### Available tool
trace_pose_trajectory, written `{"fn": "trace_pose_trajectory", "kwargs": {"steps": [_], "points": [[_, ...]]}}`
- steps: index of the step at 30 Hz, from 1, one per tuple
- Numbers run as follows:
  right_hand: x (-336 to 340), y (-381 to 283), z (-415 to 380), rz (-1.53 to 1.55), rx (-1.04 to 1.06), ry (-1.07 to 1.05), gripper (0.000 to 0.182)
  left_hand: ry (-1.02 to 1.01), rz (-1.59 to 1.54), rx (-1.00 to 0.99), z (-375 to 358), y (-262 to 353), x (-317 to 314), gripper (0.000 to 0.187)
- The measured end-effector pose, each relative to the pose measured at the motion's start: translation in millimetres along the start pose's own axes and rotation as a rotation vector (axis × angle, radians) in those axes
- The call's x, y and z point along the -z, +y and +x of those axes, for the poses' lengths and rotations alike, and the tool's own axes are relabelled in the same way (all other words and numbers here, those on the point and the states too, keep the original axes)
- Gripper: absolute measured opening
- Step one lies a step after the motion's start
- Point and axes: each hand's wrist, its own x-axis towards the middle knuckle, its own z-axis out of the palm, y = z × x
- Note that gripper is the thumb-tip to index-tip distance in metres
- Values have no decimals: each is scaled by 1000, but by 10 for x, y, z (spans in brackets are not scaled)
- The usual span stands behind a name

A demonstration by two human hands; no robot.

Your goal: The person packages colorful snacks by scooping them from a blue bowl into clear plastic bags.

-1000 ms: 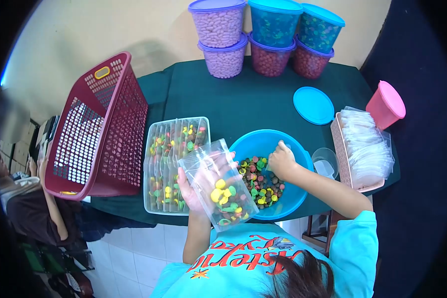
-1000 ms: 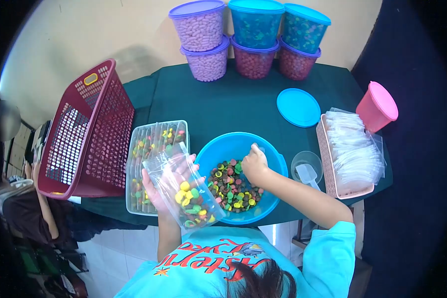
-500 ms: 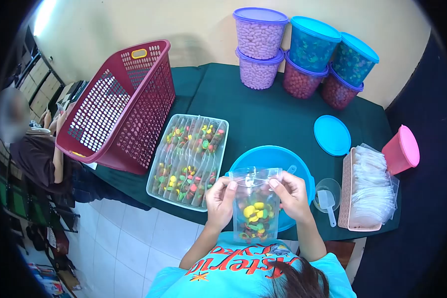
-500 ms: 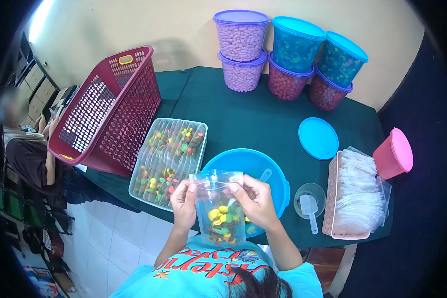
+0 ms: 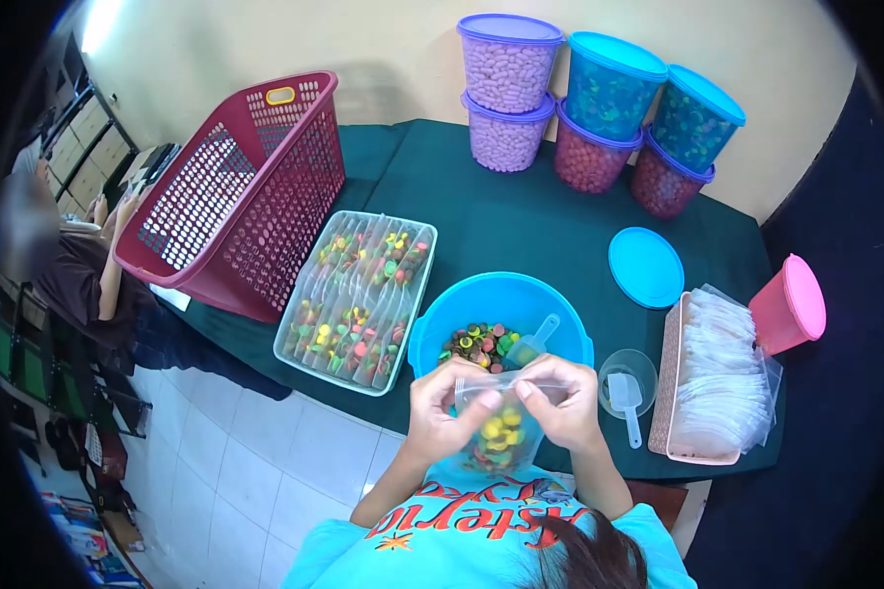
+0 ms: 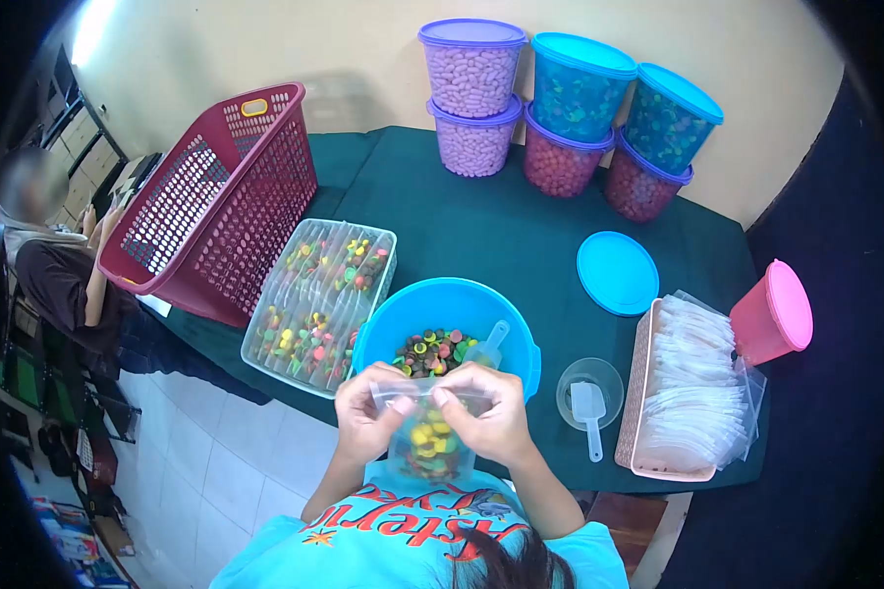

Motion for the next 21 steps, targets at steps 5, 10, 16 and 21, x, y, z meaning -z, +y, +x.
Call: {"fn": "trace_pose_trajectory", "kwargs": {"steps": [5,10,16,21], "points": [[-18,-72,-105,-46,9,-44,5,11,67,33,-111,54,-51,2],[35,-259,-118,-161,45,-206,6,-67,215,-5,-212,246,46,6],[58,-914,-320,-690,625,-628,10,-443,680,-670,-331,872,296,11],[-194,-1140,-298,-810,775,-780,8,-510,968,-1054,-398,1090,618,10]]}}
